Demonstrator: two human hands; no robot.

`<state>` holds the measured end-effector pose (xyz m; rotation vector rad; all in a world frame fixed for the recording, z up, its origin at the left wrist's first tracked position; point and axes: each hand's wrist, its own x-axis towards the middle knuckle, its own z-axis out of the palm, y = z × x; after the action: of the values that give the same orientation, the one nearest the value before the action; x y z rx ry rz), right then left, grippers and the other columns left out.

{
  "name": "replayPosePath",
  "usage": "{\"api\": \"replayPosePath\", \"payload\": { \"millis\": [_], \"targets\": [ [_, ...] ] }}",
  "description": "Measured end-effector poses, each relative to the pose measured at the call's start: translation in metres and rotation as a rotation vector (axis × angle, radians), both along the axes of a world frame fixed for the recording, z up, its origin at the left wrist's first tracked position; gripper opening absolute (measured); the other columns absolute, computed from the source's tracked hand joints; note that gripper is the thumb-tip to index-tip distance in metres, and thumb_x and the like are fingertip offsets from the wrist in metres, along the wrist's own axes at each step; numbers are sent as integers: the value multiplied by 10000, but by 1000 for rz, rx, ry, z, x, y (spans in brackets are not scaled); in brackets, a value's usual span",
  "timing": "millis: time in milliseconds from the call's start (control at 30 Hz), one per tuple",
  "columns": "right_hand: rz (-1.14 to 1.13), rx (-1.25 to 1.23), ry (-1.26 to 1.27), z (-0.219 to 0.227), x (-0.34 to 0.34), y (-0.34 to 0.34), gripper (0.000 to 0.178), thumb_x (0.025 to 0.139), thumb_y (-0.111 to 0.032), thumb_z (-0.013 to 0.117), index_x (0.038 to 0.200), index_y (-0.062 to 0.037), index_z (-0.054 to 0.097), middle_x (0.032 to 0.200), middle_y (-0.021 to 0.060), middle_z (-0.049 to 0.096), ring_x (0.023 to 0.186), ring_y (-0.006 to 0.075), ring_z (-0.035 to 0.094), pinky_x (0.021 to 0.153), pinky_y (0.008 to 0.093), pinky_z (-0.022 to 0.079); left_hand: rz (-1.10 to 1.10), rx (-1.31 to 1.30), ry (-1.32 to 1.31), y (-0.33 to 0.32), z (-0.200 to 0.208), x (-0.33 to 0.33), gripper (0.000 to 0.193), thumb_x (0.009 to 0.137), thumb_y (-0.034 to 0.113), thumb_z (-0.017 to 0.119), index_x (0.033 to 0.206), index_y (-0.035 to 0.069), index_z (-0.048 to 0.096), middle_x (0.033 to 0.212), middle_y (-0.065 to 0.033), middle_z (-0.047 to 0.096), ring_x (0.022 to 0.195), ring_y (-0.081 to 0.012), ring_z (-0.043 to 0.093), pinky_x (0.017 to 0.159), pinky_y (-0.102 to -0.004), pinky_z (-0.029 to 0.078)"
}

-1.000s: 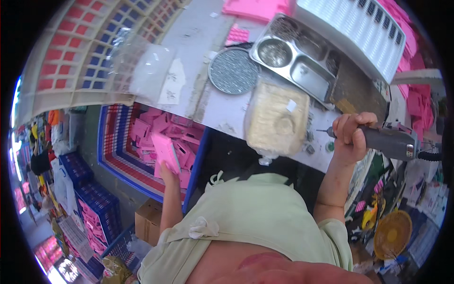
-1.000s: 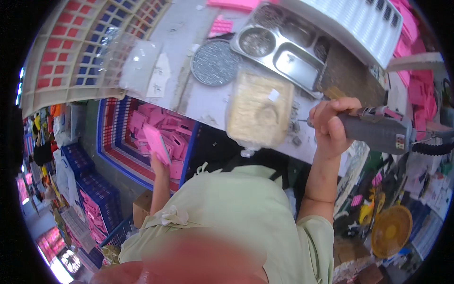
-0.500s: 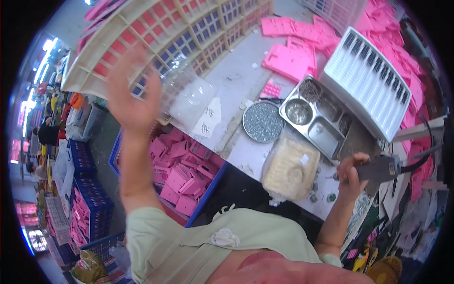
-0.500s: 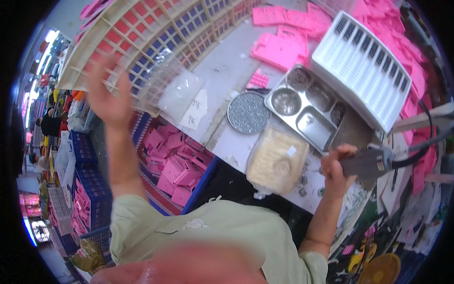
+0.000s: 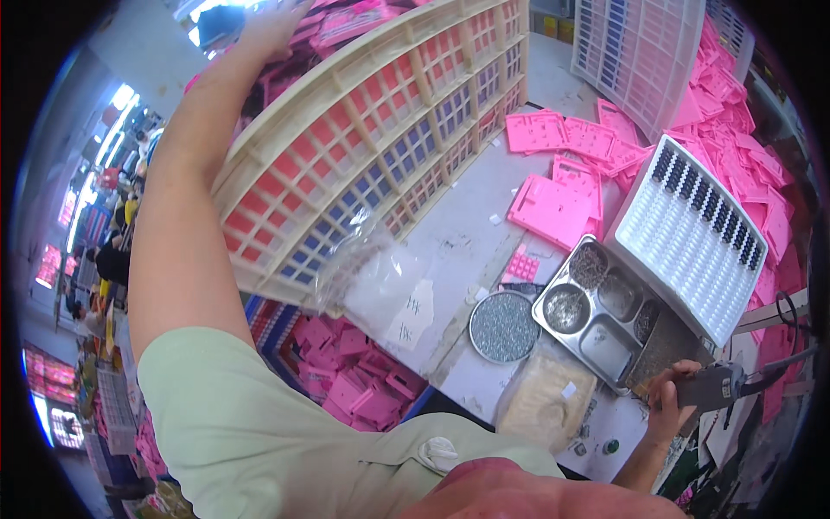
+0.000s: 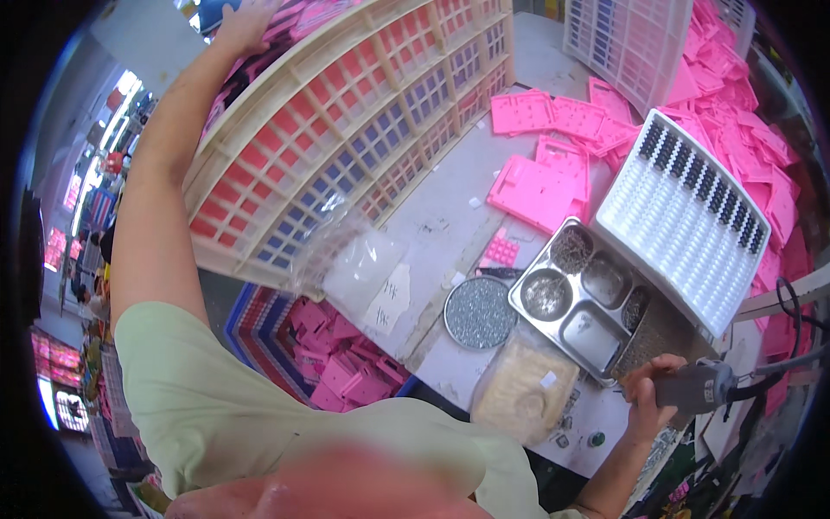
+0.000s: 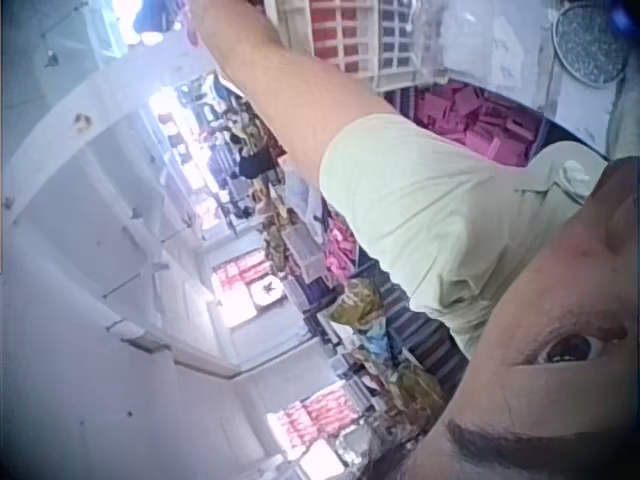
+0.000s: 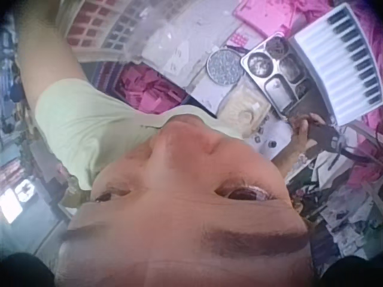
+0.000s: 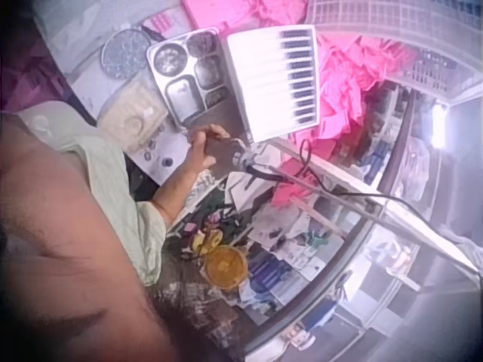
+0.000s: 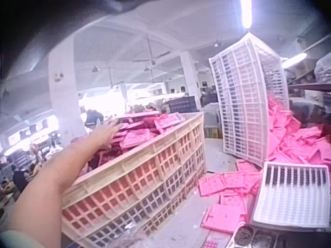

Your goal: Soldering and assembling electronic components into a plastic toy housing.

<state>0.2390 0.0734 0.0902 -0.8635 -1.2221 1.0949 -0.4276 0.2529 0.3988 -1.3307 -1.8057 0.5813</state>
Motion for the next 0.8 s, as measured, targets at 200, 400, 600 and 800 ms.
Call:
{"api": "replayPosePath", "payload": {
  "millis": [200, 400, 600, 800],
  "targets": [
    [-38, -74, -49, -6, 10, 23, 481, 847, -313, 794, 1119, -64, 485, 681, 22, 517, 494, 89, 440, 464, 233, 357, -35, 11, 338, 82, -38, -105, 996, 862, 212, 725, 1626, 297, 91, 1625, -123, 267, 1252, -381, 556, 844, -734, 512],
    [-106, -27, -14, -18, 18, 45, 477, 841, -309, 794, 1114, -73, 482, 685, 13, 497, 486, 79, 416, 448, 226, 329, -156, 79, 279, 98, -42, -129, 691, 954, 111, 530, 1584, 205, 261, 1350, -145, 537, 1105, -362, 625, 742, -542, 609],
    [-89, -13, -25, -10, 16, 47, 479, 847, -306, 794, 1120, -64, 483, 671, 3, 481, 479, 73, 400, 447, 226, 318, -187, 92, 249, 83, -28, -113, 374, 927, 136, 582, 1289, 79, 502, 1143, -120, 604, 1075, -321, 628, 851, -545, 555],
    [-74, -3, -22, -8, 30, 43, 457, 853, -284, 789, 1118, -63, 489, 672, 6, 488, 485, 75, 418, 453, 225, 328, -238, 123, -52, 53, -39, -76, 486, 814, 166, 723, 1249, 76, 527, 1258, -122, 565, 1217, -312, 562, 943, -610, 490]
  ]
}}
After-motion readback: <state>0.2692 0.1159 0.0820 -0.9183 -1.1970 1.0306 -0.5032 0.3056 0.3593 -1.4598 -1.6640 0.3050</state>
